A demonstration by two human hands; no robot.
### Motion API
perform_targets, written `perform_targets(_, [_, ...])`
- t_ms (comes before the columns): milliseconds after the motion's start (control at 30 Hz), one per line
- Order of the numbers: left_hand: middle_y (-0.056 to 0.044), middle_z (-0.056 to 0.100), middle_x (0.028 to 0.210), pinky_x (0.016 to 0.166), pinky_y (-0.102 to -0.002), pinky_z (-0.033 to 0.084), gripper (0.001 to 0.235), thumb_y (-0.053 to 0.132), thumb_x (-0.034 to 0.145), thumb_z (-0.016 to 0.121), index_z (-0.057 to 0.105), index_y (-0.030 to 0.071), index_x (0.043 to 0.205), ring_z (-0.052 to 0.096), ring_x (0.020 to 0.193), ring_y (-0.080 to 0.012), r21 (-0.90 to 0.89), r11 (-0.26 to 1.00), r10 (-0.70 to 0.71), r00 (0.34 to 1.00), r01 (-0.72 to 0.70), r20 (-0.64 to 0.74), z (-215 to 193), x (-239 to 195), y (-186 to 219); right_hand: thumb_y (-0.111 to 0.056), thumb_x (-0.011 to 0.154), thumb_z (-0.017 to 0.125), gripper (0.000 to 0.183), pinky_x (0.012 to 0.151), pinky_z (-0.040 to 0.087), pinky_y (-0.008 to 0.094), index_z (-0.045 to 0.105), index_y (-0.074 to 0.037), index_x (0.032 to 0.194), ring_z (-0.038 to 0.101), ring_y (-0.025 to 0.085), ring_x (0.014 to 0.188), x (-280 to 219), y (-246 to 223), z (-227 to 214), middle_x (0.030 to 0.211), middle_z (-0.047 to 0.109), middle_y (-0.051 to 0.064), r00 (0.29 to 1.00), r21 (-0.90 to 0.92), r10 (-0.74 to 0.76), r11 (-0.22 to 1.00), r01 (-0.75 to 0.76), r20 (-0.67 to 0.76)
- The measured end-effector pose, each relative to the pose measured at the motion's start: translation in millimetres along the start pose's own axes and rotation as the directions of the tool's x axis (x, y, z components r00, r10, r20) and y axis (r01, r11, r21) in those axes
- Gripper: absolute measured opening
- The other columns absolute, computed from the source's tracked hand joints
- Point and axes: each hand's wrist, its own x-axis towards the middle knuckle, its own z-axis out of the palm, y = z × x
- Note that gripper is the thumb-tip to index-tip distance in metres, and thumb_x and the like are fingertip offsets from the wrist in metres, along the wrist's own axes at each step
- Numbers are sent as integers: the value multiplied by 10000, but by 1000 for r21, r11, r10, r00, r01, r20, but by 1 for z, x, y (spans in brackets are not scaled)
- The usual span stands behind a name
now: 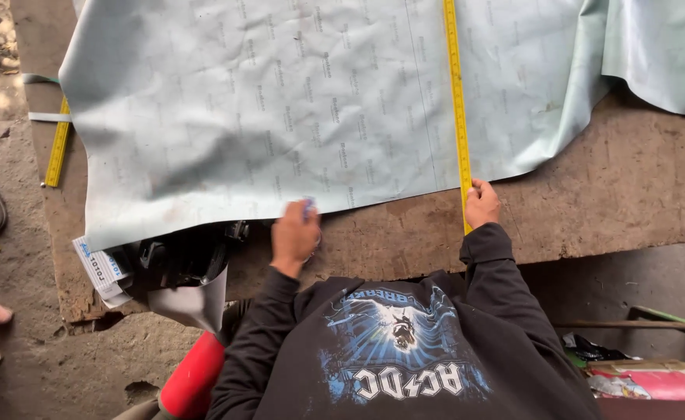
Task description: Measuring and marking a large sheet of fabric using a long yellow ruler and a pen.
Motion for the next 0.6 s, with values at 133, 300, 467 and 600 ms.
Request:
perform_targets(133, [-49,718,1026,788,-485,597,269,397,1037,566,725,211,1149,733,955,-353,-94,994,59,990,-48,127,86,-37,54,-249,1097,565,287,798,637,391,696,-173,1341,734,305,1034,33,-19,-15,1257,712,165,999,182,-33,983,31,7])
perform_targets(300, [-207,690,1220,997,-553,562,450,365,1060,578,583,115,1433,678,1158,-456,-416,901,275,906,-127,320,169,-44,180,-147,1077,550,265,692,622,300,686,-63,1288,676,178,814,100,-89,-31,1051,671,115,979,525,-198,839,143,49])
perform_targets(467, [-278,696,1233,1034,-603,513,586,423,1030,554,365,268,1563,646,1200,-494,-416,867,-20,854,274,520,207,-25,281,-105,1075,554,210,660,619,258,681,-31,1225,682,168,804,114,-163,-32,1018,653,117,952,686,-305,701,195,41])
perform_targets(600, [-313,682,1206,965,-663,510,594,279,1038,561,311,264,1576,629,1156,-560,-498,824,-103,935,272,341,180,-21,304,-153,1114,614,275,832,588,375,617,-34,1363,721,231,993,126,-166,-23,1175,695,149,860,681,-493,675,285,130])
